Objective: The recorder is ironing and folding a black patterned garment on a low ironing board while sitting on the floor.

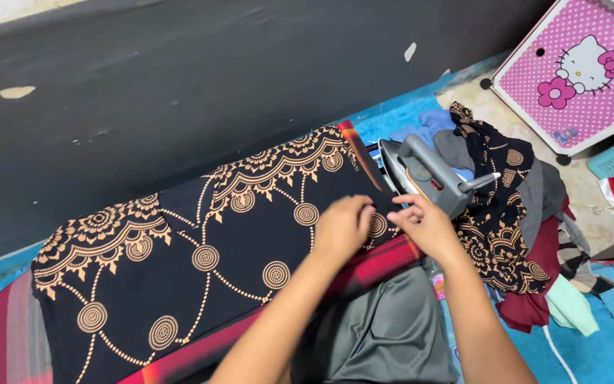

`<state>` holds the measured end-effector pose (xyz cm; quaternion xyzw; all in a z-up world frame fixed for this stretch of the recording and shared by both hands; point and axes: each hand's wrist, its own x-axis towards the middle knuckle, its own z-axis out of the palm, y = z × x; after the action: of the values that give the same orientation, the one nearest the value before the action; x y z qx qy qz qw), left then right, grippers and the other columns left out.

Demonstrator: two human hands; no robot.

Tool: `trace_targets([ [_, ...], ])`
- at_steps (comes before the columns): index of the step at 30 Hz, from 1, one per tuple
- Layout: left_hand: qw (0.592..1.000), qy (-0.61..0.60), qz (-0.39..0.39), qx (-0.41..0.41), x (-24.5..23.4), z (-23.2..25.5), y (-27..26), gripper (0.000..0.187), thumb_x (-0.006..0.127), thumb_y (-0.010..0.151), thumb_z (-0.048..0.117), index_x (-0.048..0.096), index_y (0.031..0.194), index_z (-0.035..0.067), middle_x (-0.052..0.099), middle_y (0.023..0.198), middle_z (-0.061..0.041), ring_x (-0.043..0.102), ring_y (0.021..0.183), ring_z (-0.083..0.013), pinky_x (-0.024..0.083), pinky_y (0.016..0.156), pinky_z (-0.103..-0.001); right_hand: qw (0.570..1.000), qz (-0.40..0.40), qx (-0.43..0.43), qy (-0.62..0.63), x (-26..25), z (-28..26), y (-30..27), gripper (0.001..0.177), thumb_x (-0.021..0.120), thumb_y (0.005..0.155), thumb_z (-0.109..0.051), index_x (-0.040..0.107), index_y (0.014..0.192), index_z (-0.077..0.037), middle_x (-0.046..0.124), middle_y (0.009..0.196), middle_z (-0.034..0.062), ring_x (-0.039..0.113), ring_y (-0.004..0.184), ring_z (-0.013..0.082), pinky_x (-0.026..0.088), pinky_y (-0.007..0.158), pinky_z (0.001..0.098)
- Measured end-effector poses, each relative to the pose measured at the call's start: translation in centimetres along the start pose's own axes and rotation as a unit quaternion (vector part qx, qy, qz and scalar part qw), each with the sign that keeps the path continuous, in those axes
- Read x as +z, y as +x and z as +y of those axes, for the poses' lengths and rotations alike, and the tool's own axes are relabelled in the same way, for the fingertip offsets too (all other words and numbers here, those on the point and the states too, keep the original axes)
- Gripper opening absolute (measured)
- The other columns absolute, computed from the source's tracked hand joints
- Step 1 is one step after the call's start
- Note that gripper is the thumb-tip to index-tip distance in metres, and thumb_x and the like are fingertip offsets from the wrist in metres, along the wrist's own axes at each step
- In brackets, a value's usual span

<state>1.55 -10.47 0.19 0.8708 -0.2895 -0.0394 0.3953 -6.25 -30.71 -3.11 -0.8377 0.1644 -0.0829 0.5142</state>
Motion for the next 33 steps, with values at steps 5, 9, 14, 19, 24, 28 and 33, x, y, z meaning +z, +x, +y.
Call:
trace_targets([
  [5, 0.978, 0.087, 0.037, 0.186, -0.1, -3.2, 5.5, 0.041, 0.066, 0.076, 0.007, 0.076, 0.113, 0.021, 0.066, 0.127, -0.005, 0.056, 0.124, -0.0301, 0.044, 0.095, -0.052, 0.999, -0.045, -0.009, 0.019, -0.3, -3.5, -2.3, 0.054, 0.080, 0.084, -0.015, 0.059, 0.134, -0.010, 0.075, 0.090, 0.0042, 0.065, 0.078, 0.0075, 0.052, 0.070, 0.0243],
  [9, 0.947, 0.120, -0.011, 0.297, 0.1, -3.0, 8.6, 0.033, 0.069, 0.065, 0.008, 0.075, 0.094, 0.022, 0.066, 0.118, -0.001, 0.052, 0.129, -0.0279, 0.032, 0.100, -0.060, 0.997, -0.046, -0.004, 0.057, 0.0, -1.6, -2.5, 0.061, 0.081, 0.082, -0.016, 0.055, 0.136, -0.011, 0.076, 0.091, 0.0031, 0.065, 0.080, 0.0084, 0.052, 0.070, 0.0255],
  [14, 0.946, 0.113, -0.103, 0.285, -1.3, -0.8, 10.6, 0.013, 0.071, 0.071, 0.010, 0.069, 0.080, 0.019, 0.069, 0.093, 0.004, 0.060, 0.109, -0.0185, 0.032, 0.095, -0.048, 1.000, -0.001, 0.010, 0.017, 0.2, -2.2, -3.2, 0.075, 0.088, 0.071, -0.021, 0.051, 0.136, -0.012, 0.074, 0.085, 0.0048, 0.065, 0.075, 0.0123, 0.053, 0.070, 0.0279],
  [19, 0.936, 0.119, -0.125, 0.307, -0.8, -1.6, 12.1, 0.011, 0.070, 0.071, 0.011, 0.068, 0.076, 0.021, 0.068, 0.079, 0.006, 0.063, 0.094, -0.0166, 0.033, 0.090, -0.044, 0.997, 0.061, -0.002, -0.048, 0.6, -0.6, -3.6, 0.085, 0.095, 0.063, -0.026, 0.046, 0.129, -0.008, 0.072, 0.082, 0.0065, 0.065, 0.074, 0.0148, 0.055, 0.073, 0.0298],
  [24, 0.906, 0.153, -0.097, 0.382, -0.5, -2.0, 12.0, 0.011, 0.071, 0.076, 0.012, 0.070, 0.083, 0.021, 0.070, 0.085, 0.006, 0.062, 0.097, -0.0173, 0.035, 0.096, -0.045, 0.997, 0.057, -0.018, -0.045, 1.0, 0.1, -3.6, 0.080, 0.094, 0.066, -0.027, 0.043, 0.125, -0.005, 0.071, 0.083, 0.0074, 0.064, 0.075, 0.0152, 0.055, 0.075, 0.0305],
  [28, 0.908, 0.155, -0.057, 0.385, -2.3, -4.1, 13.7, 0.016, 0.069, 0.075, 0.012, 0.073, 0.088, 0.021, 0.070, 0.092, 0.004, 0.063, 0.100, -0.0185, 0.036, 0.096, -0.047, 0.996, 0.069, -0.037, -0.042, 1.5, 0.6, -3.9, 0.077, 0.092, 0.069, -0.025, 0.045, 0.126, -0.005, 0.070, 0.082, 0.0082, 0.064, 0.076, 0.0155, 0.055, 0.076, 0.0301],
  [33, 0.961, 0.171, 0.147, 0.162, -2.0, -11.3, 18.0, 0.026, 0.066, 0.091, 0.017, 0.075, 0.115, 0.020, 0.071, 0.121, -0.001, 0.060, 0.119, -0.0261, 0.040, 0.094, -0.049, 0.988, 0.142, -0.060, 0.005, 3.1, -0.2, -4.5, 0.059, 0.083, 0.081, -0.020, 0.048, 0.126, -0.003, 0.071, 0.085, 0.0058, 0.065, 0.074, 0.0140, 0.054, 0.072, 0.0282],
])
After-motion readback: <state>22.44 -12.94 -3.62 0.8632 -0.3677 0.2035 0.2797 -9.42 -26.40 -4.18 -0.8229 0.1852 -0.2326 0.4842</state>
